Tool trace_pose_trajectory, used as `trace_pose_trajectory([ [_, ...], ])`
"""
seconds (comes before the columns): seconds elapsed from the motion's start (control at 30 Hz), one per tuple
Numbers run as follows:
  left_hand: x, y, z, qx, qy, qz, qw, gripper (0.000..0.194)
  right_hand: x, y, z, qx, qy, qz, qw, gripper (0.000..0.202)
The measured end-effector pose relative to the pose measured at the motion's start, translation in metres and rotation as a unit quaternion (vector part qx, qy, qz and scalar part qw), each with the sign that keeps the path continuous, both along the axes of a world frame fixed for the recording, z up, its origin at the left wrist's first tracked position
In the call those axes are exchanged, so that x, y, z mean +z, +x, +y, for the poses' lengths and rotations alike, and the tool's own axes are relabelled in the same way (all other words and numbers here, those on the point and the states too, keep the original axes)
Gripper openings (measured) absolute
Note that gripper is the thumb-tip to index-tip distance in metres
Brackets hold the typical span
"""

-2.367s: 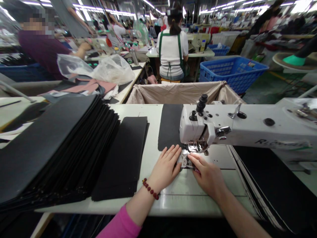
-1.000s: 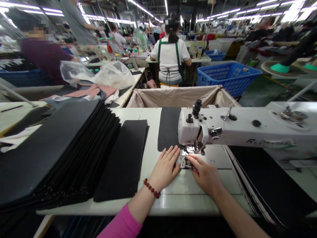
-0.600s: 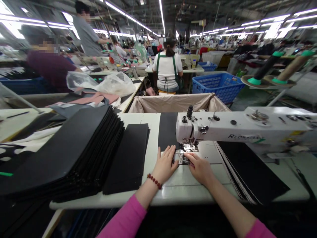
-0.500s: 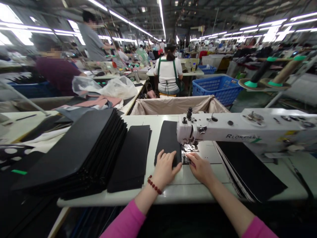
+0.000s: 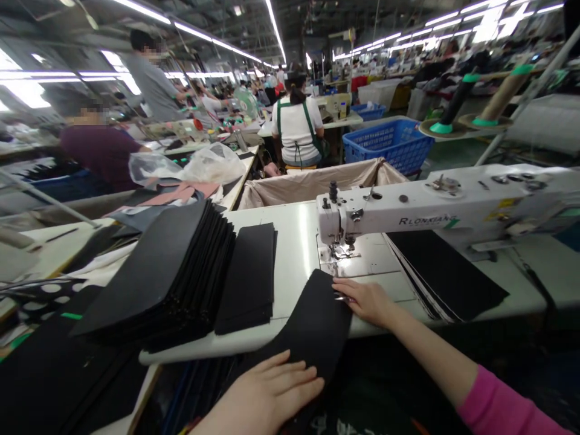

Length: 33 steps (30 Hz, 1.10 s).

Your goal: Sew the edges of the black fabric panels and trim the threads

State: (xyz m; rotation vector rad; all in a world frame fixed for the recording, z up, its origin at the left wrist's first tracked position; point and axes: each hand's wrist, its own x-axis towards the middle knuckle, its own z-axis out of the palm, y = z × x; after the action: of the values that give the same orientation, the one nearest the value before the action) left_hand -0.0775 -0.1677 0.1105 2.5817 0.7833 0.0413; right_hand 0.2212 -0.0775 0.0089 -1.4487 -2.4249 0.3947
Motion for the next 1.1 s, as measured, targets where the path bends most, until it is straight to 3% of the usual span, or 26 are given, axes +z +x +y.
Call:
trace_pose_trajectory([
  [0.07,0.030,-0.018,0.012,0.036,0.050,-0.002,0.998,0.070,-0.003,0.009,-0.017,-0.016,-0.021,-0.004,1.000,0.057],
  [0.13,0.039,-0.033,0.032,0.041,0.093,0.034,0.994,0.069,-0.007,0.022,-0.033,-0.040,-0.035,0.020,0.998,0.057],
  [0.2,0.028,-0.042,0.055,0.048,0.107,0.098,0.988,0.062,-0.009,0.037,-0.047,-0.061,-0.043,0.058,0.995,0.054],
  [0.27,0.003,-0.039,0.072,0.108,0.105,0.161,0.975,0.048,-0.010,0.051,-0.058,-0.094,-0.036,0.105,0.989,0.051],
  [0.33,-0.022,-0.023,0.080,0.130,0.081,0.193,0.969,0.059,-0.010,0.063,-0.069,-0.145,-0.007,0.154,0.977,0.044],
  [0.4,-0.041,0.007,0.080,0.102,0.058,0.155,0.981,0.068,-0.011,0.073,-0.080,-0.211,0.027,0.200,0.957,0.036],
  [0.53,-0.065,0.087,0.071,0.080,0.040,-0.012,0.996,0.051,-0.018,0.080,-0.104,-0.301,0.011,0.244,0.922,0.029],
  [0.63,-0.088,0.134,0.063,0.089,0.040,-0.072,0.993,0.047,-0.020,0.073,-0.117,-0.304,-0.037,0.231,0.923,0.028],
  [0.73,-0.110,0.156,0.057,0.107,0.051,-0.095,0.988,0.015,-0.017,0.060,-0.125,-0.293,-0.074,0.201,0.932,0.026],
  [0.83,-0.119,0.160,0.053,0.124,0.053,-0.098,0.986,0.015,-0.012,0.048,-0.128,-0.280,-0.090,0.166,0.941,0.023],
  [1.1,-0.108,0.161,0.051,0.155,-0.011,-0.128,0.980,0.010,-0.007,0.035,-0.121,-0.242,-0.090,0.021,0.966,0.015],
])
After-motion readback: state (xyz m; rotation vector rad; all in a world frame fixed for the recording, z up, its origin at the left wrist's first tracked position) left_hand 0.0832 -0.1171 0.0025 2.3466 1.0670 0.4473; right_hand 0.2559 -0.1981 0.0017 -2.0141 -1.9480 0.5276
